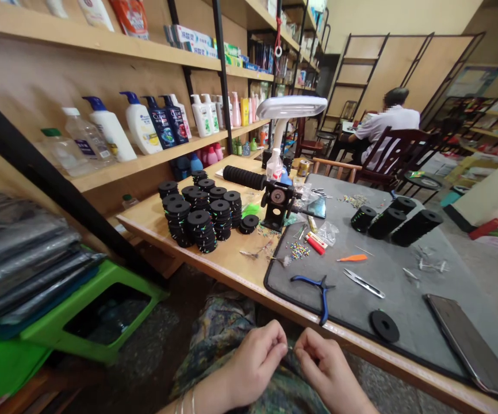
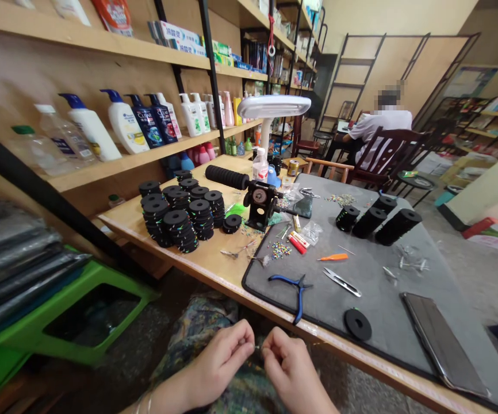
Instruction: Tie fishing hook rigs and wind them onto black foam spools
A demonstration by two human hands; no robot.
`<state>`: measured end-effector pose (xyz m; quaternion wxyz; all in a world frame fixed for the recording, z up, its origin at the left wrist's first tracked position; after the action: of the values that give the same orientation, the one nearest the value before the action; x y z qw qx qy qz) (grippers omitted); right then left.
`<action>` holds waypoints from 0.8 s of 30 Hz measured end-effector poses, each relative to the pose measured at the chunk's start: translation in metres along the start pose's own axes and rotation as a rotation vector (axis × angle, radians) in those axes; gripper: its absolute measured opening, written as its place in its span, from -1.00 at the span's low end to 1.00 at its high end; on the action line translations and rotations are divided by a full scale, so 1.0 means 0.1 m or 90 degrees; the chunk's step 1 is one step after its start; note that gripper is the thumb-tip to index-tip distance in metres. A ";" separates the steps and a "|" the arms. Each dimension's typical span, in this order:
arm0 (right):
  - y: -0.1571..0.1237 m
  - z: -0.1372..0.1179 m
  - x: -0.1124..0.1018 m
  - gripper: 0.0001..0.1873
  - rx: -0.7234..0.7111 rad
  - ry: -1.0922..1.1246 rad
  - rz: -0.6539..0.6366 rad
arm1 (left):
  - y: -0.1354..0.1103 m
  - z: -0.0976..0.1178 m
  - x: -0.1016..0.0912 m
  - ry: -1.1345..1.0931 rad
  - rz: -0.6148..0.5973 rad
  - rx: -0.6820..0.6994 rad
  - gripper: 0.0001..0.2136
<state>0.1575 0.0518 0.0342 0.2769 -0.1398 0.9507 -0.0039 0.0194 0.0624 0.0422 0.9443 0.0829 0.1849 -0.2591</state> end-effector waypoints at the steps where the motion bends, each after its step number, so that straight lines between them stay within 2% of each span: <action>1: 0.00 0.01 0.00 -0.82 0.002 0.007 0.001 | 0.00 -0.01 0.00 -0.005 0.003 -0.001 -0.87; 5: -0.01 0.05 -0.01 -0.82 0.042 0.088 -0.010 | 0.01 -0.06 -0.01 -0.027 0.017 -0.007 -0.87; 8: -0.04 0.10 -0.13 -0.74 0.043 0.126 0.051 | 0.04 -0.09 -0.01 -0.041 0.019 -0.017 -0.86; 11: -0.11 0.25 -0.43 -0.68 0.027 0.099 0.184 | 0.06 -0.12 -0.02 -0.042 0.026 -0.028 -0.83; 13: -0.20 0.45 -0.73 -0.65 0.051 0.050 0.318 | 0.05 -0.16 -0.01 -0.035 0.028 -0.027 -0.81; 15: -0.35 0.65 -1.08 -0.61 0.093 -0.064 0.478 | 0.03 -0.21 -0.01 -0.018 0.033 -0.014 -0.80; 17: -0.47 0.81 -1.35 -0.58 0.165 -0.234 0.558 | 0.01 -0.32 -0.01 0.009 0.037 -0.011 -0.78; 19: -0.53 0.93 -1.51 -0.52 0.246 -0.400 0.570 | 0.01 -0.45 0.02 0.032 0.017 -0.017 -0.78; 20: -0.55 0.97 -1.56 -0.50 0.268 -0.430 0.569 | 0.01 -0.52 0.04 0.045 0.005 -0.022 -0.78; 24: -0.51 1.07 -1.59 -0.55 0.303 -0.443 0.544 | 0.02 -0.73 0.07 0.108 -0.027 -0.027 -0.83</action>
<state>0.3556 0.0533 0.0315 0.5724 0.3273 0.7496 -0.0588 0.0037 0.0788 -0.0281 0.9211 0.0810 0.2716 -0.2669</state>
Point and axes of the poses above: each hand's wrist, its own y-axis towards the middle knuckle, its own x-axis out of the palm, z = x × y, the point moved 6 cm from there along y, towards the middle knuckle, and after that the axes turned 5 degrees about x, right-handed, at the moved point
